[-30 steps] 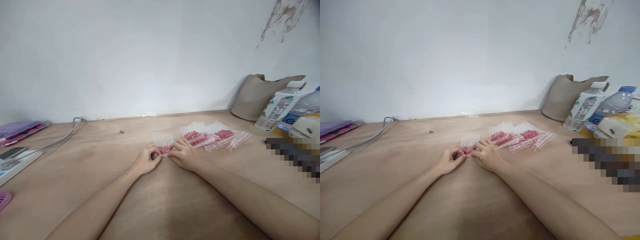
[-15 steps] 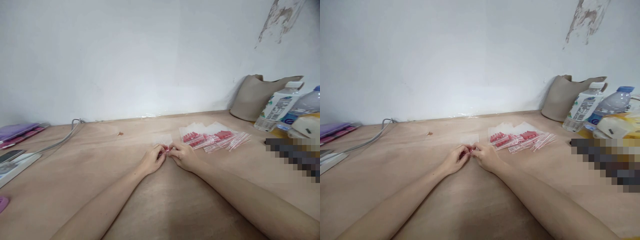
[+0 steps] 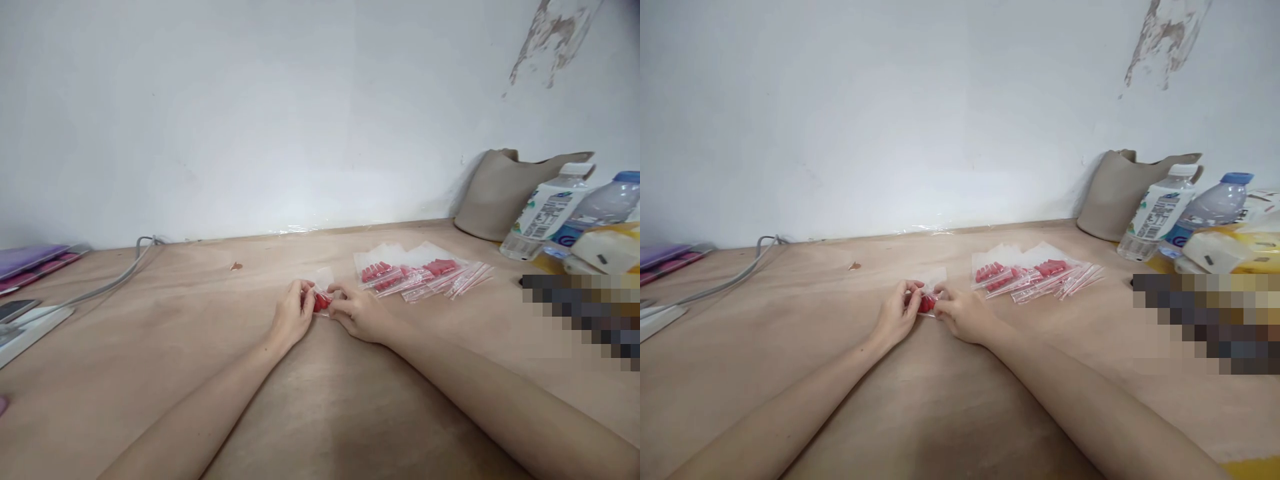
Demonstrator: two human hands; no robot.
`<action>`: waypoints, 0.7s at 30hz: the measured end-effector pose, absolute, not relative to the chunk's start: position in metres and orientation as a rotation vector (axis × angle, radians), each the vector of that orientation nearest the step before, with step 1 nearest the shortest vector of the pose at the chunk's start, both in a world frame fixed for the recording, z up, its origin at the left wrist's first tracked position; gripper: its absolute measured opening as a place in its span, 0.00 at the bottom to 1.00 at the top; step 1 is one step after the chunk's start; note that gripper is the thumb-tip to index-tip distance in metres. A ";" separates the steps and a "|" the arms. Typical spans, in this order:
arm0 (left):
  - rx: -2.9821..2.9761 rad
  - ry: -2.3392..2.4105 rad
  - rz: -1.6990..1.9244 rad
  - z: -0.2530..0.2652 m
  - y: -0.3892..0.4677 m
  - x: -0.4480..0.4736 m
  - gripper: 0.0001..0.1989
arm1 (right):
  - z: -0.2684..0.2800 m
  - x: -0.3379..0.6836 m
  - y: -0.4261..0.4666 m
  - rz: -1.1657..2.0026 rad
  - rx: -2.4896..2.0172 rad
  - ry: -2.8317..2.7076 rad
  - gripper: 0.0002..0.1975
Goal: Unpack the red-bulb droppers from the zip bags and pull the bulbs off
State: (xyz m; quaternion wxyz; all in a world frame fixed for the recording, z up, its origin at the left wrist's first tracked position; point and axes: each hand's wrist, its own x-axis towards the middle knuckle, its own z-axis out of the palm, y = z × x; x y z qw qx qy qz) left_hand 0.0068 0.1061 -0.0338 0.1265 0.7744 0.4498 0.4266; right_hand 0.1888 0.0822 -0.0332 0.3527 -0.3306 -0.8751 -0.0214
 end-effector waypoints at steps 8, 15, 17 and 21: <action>2.521 1.123 0.946 -0.023 0.102 -0.003 0.11 | -0.034 0.202 0.093 0.273 -0.931 -2.041 0.08; 2.648 1.205 0.804 -0.024 0.098 -0.007 0.15 | -0.036 0.200 0.096 -0.045 -1.133 -1.984 0.09; 2.661 1.189 0.827 -0.023 0.094 -0.009 0.16 | -0.034 0.200 0.095 -0.130 -1.233 -2.036 0.09; 2.691 1.072 0.825 -0.020 0.088 -0.012 0.20 | -0.029 0.203 0.096 -0.006 -1.274 -2.137 0.11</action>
